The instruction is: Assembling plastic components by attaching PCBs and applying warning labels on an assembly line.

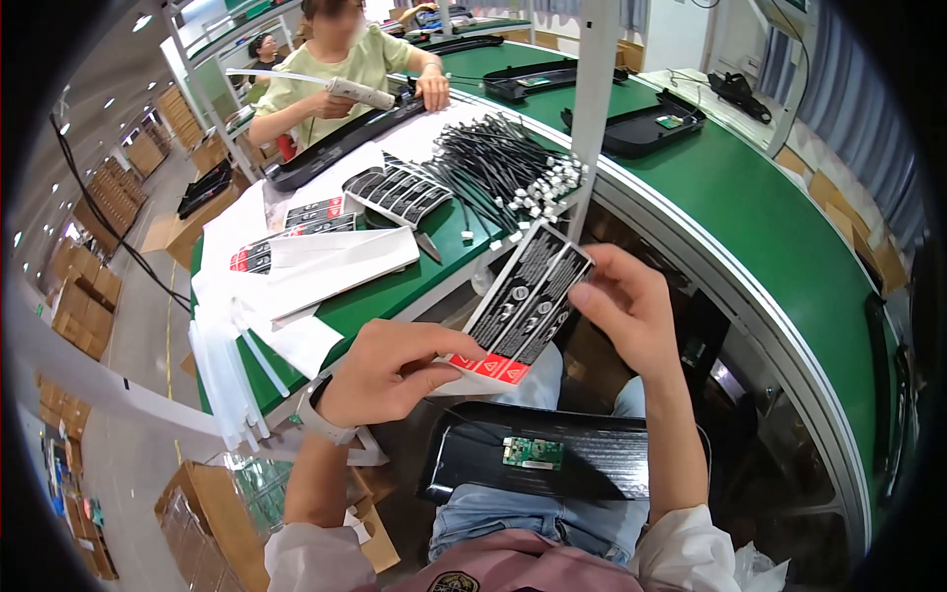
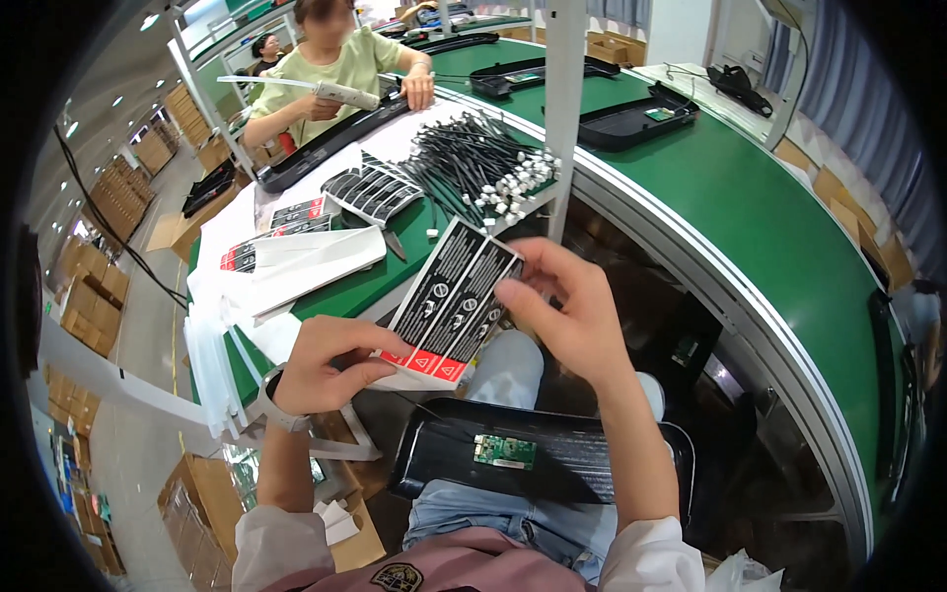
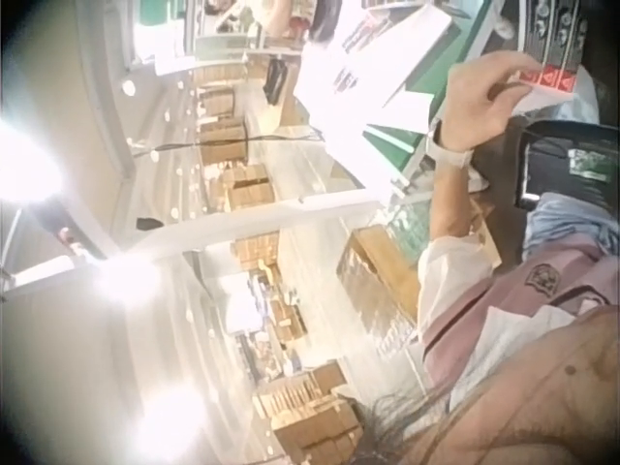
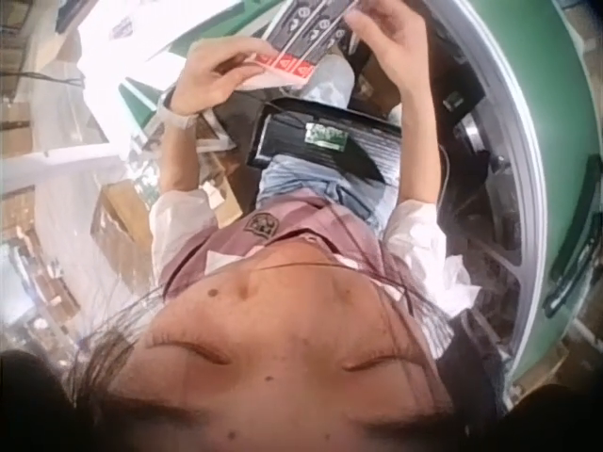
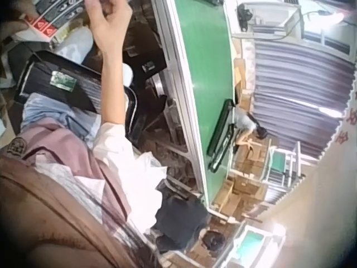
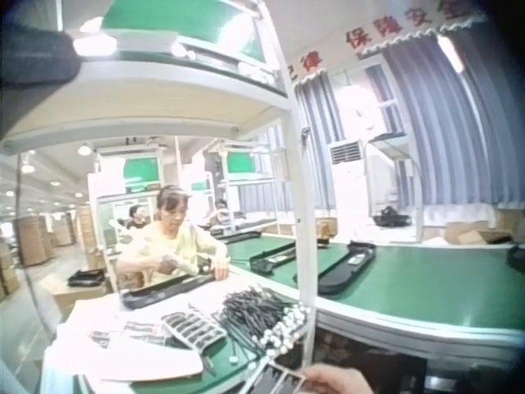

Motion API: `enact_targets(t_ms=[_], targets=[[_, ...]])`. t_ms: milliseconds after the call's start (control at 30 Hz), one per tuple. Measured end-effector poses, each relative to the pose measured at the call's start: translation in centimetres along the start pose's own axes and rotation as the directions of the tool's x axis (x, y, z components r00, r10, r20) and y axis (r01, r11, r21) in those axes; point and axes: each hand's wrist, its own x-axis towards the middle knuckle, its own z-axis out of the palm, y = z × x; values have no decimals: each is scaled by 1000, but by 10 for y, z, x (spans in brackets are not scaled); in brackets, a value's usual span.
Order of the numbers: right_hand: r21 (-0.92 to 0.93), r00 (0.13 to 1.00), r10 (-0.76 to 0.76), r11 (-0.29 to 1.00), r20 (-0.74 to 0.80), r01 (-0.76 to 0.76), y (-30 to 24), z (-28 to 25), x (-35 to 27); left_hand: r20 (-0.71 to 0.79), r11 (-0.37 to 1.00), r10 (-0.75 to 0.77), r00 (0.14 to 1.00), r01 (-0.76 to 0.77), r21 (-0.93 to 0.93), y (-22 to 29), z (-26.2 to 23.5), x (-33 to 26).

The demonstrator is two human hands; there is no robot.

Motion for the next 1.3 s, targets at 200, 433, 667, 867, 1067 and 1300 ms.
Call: enact_targets(t_ms=[200, 433, 667, 867, 1067, 1300], targets=[[73, 993, 114, 991, -27, -111, 17, 6, -29, -245, 999, 28, 969, -38, -36, -4, 27, 18], [28, 997, 55, 998, -53, -54, 17, 16, -48, -274, 999, 42, 961, -45, -6, -6, 72, 35], [-428, 985, -160, 896, -61, 119, 7, 19, -49, -249, 971, 164, 955, -113, 209, -7, 78, 33], [-660, 927, -372, 684, 50, 310, 14, 22, -49, -131, 936, 219, 967, -171, 307, -3, 70, 31], [-635, 951, -310, 732, 10, 245, 16, 26, -50, -83, 964, 145, 986, -122, 235, -7, 70, 28], [-584, 955, -296, 774, 10, 245, 18, 25, -47, -62, 966, 139, 988, -121, 229, -7, 69, 29]])
